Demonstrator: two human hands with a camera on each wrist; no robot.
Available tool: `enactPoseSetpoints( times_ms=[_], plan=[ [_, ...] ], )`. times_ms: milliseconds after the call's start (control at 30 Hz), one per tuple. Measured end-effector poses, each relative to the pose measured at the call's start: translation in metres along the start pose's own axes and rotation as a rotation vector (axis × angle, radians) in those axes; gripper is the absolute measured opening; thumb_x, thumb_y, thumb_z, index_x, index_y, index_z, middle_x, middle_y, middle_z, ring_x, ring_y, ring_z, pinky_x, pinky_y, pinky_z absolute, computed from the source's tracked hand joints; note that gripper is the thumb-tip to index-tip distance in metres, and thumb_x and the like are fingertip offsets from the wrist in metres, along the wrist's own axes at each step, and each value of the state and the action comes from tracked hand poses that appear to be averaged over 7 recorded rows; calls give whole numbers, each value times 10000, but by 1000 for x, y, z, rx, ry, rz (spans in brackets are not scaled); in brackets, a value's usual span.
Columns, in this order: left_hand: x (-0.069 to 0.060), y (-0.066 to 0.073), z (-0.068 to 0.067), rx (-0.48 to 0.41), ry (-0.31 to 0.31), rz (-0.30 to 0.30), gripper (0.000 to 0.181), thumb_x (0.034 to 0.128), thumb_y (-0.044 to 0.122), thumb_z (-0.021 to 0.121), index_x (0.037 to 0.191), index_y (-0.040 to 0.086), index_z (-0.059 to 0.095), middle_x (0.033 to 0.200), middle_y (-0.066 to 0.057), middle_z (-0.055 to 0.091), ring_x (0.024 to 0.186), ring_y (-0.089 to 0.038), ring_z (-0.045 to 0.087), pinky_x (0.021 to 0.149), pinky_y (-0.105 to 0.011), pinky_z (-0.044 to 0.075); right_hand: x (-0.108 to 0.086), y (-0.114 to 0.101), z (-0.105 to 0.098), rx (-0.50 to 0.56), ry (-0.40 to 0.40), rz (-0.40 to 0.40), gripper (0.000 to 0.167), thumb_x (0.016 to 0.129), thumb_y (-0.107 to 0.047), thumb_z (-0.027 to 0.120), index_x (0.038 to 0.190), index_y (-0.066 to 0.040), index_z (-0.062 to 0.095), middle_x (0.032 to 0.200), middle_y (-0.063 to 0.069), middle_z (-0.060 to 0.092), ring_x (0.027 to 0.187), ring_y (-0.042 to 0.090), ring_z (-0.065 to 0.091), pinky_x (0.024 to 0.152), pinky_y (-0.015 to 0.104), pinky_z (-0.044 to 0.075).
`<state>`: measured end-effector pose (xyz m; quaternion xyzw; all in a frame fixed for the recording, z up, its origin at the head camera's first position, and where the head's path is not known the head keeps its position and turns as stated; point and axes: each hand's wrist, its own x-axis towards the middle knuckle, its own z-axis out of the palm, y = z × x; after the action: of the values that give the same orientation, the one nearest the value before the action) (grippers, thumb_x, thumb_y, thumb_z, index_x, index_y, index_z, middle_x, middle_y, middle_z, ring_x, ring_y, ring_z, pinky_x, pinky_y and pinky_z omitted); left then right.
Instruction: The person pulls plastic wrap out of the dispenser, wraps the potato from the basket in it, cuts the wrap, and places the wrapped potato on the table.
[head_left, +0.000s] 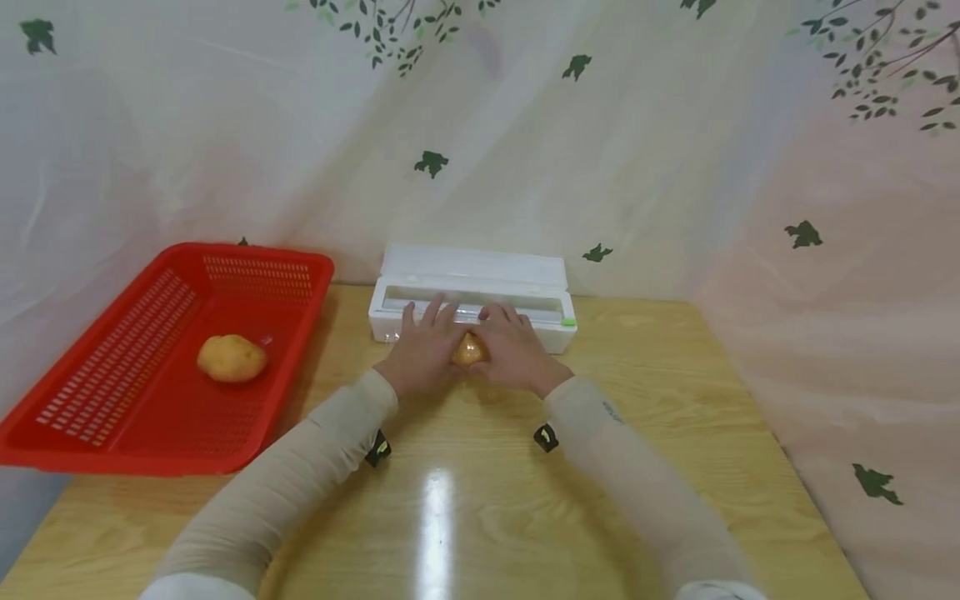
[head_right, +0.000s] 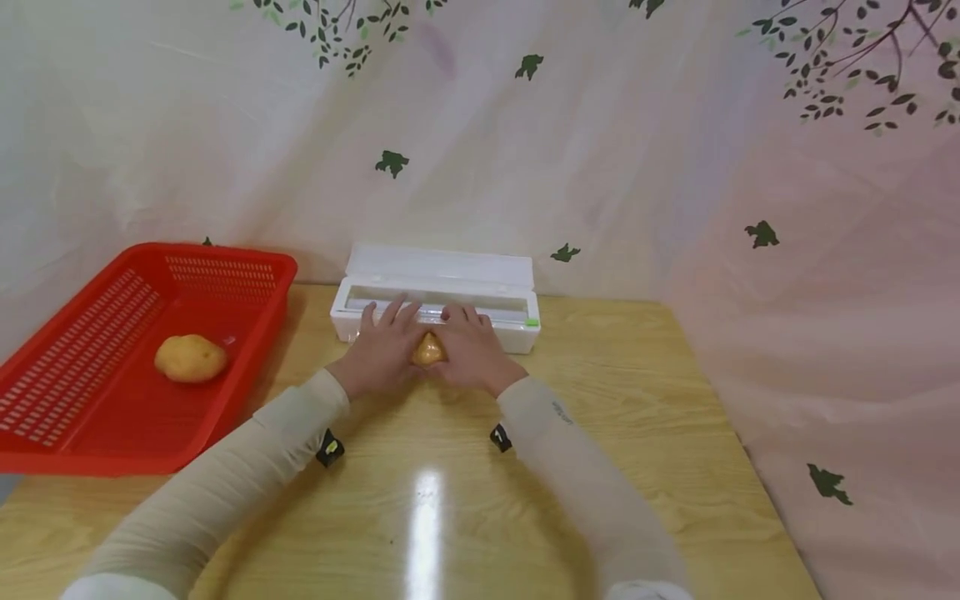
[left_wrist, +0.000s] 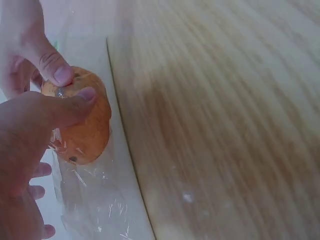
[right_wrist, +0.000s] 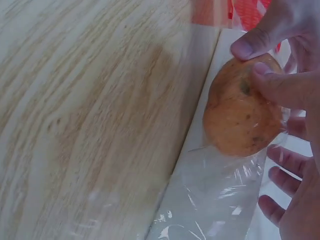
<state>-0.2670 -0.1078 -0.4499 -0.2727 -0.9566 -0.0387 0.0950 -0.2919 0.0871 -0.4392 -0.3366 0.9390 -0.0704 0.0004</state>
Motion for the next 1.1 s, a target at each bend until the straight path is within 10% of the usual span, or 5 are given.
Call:
enactPoseSetpoints(
  times_ms=[367,633,1100],
  plan=[
    [9,-4,-13,-69,-114,-10,713,890,527,688,1480,170,506,1626,-204,218,1508,-443,62,1062,-792,133,2,10,-6,125,11,-35,536,902,-394,754,1363,-168,600,1517,112,401,1396,306,375,1144,565,264],
    [-1,1,-10,-58,-58,-7,932,875,590,680,1587,133,290,1657,-199,-152,1525,-402,30,1077,-777,142,6,11,-12,220,-39,-90,579,875,-329,794,1392,-164,592,1579,129,360,1448,313,332,1161,605,226],
    [-2,0,12,82,158,106,694,799,578,786,1215,51,611,1569,-223,336,1477,-409,230,1084,-690,266,-12,20,-4,142,94,1,565,935,-477,677,1382,-145,580,1529,96,436,1478,297,252,1185,598,124]
  ],
)
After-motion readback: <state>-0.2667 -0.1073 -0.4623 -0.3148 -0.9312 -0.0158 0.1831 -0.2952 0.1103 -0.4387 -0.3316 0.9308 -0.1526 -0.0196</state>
